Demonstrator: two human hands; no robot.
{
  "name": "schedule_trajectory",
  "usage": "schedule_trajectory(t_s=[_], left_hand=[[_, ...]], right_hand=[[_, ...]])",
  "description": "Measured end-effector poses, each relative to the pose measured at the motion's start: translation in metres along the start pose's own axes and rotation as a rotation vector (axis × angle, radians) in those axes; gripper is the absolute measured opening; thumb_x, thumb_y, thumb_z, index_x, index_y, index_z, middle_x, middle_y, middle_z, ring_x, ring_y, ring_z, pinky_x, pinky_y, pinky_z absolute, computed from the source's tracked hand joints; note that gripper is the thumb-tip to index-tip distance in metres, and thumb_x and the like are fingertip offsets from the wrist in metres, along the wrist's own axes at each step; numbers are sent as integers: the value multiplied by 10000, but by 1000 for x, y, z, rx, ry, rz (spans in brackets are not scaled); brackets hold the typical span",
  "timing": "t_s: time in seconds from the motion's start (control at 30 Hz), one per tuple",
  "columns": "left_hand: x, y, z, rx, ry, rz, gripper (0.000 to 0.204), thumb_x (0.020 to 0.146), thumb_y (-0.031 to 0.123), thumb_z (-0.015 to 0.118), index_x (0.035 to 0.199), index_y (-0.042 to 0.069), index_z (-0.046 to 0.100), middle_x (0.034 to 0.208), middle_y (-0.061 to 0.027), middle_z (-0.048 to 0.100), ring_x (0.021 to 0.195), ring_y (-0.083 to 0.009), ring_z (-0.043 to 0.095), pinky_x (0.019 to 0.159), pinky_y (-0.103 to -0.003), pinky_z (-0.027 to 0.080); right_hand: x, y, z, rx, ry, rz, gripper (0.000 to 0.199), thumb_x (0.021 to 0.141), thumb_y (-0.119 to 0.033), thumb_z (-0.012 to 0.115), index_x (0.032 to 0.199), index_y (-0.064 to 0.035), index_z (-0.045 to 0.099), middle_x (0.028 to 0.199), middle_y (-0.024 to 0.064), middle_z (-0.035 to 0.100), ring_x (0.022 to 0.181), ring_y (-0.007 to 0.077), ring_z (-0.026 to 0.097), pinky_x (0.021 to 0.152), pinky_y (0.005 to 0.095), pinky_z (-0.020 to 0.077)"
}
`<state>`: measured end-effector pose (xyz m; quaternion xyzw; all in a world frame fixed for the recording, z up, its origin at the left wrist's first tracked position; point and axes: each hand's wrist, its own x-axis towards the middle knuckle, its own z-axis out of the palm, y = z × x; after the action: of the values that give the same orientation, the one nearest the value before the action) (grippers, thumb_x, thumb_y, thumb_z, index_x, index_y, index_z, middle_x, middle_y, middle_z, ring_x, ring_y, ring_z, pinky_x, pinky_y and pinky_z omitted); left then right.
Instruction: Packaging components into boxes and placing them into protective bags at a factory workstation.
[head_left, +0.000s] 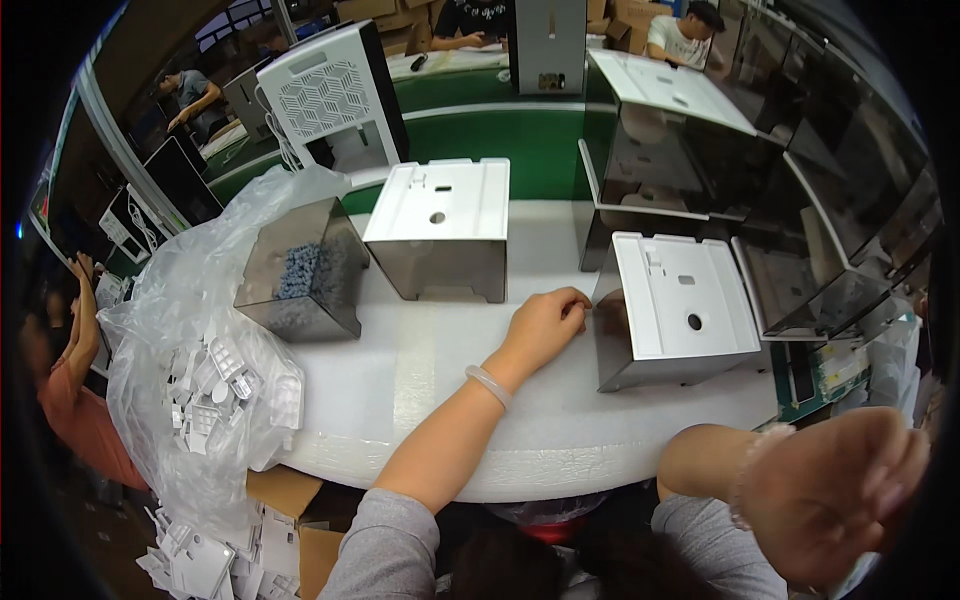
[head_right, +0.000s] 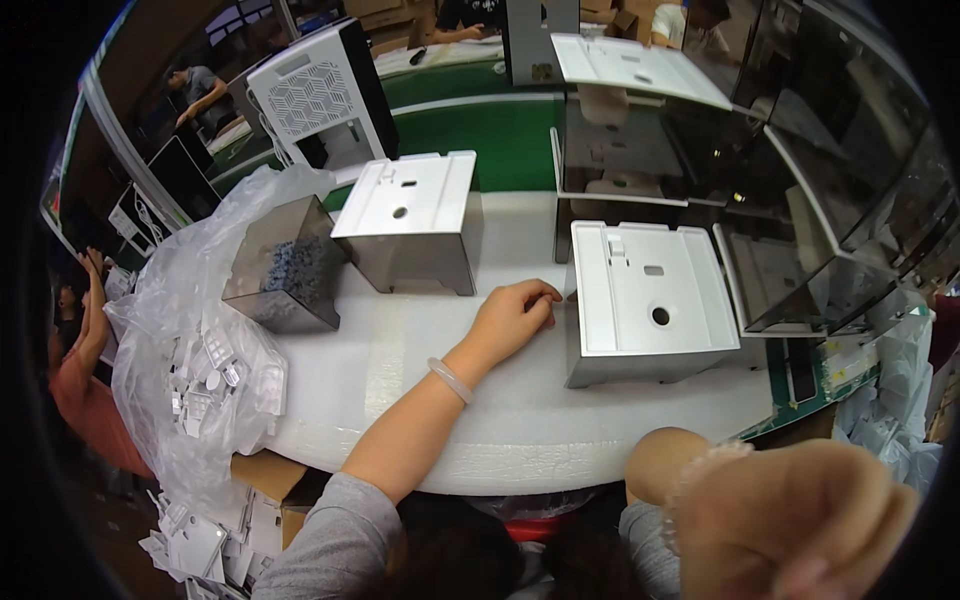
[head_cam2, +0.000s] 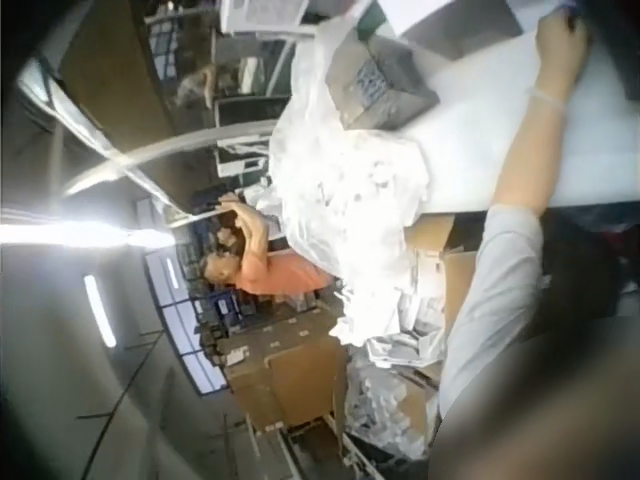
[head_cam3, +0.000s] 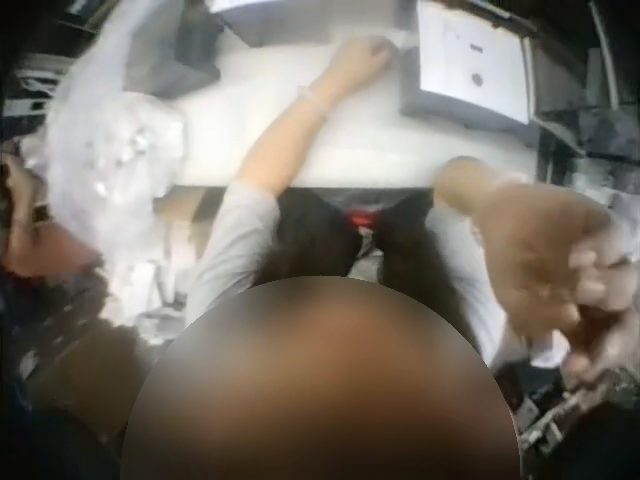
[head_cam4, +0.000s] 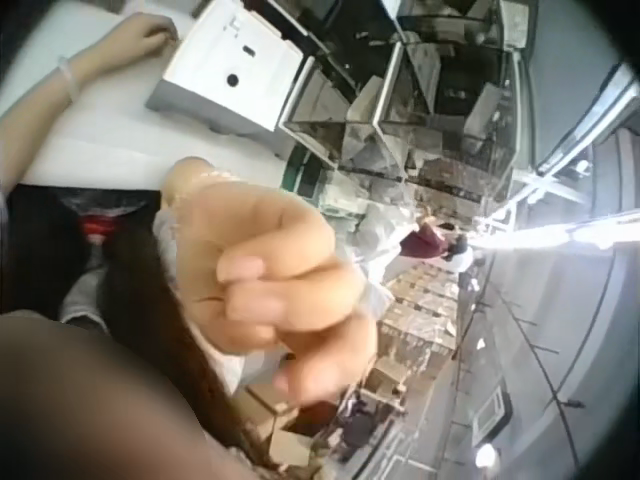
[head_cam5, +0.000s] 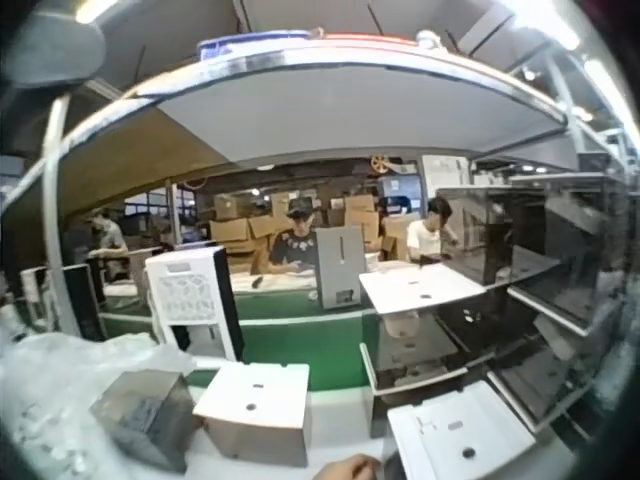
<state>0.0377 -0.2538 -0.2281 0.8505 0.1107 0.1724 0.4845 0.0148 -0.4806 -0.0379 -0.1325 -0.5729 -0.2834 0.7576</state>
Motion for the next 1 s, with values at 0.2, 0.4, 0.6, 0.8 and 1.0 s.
schedule_trajectory(t_s=[0.2,0.4,0.6,0.8,1.0], left_hand=[[19,-5,0,-145,-174,8,234,851,125,476,918,-12,653,677,-104,654,611,-185,624,609,-314,491],[-15,62,-64,228,-654,-91,186,783,93,506,788,-27,648,686,-114,667,584,-169,635,578,-295,501],[-42,77,-116,27,-947,-7,190,807,98,524,857,-28,658,690,-76,674,629,-139,651,624,-266,521],[-46,22,-99,-117,-1006,-142,188,835,69,510,902,-41,647,757,-95,679,655,-148,655,639,-253,527],[-57,31,-80,-176,-1107,-109,170,834,78,517,861,-45,632,722,-101,668,626,-148,648,616,-260,522]], right_hand=[[-53,23,31,-350,-112,177,79,736,30,572,783,-29,548,895,96,611,847,213,576,730,337,460],[-109,100,-9,-729,-450,592,314,798,47,554,1109,1,550,1255,143,505,1175,265,478,1018,352,362],[-173,153,-19,-884,-369,765,627,738,-17,712,1293,-44,421,1267,127,477,1181,233,468,1028,349,357],[-214,190,-29,-731,-273,956,851,598,2,837,1299,-98,365,1118,78,505,1010,182,518,948,324,420],[-195,250,4,-847,-261,930,806,579,11,840,1236,-116,391,1065,99,550,965,213,540,862,309,464]])
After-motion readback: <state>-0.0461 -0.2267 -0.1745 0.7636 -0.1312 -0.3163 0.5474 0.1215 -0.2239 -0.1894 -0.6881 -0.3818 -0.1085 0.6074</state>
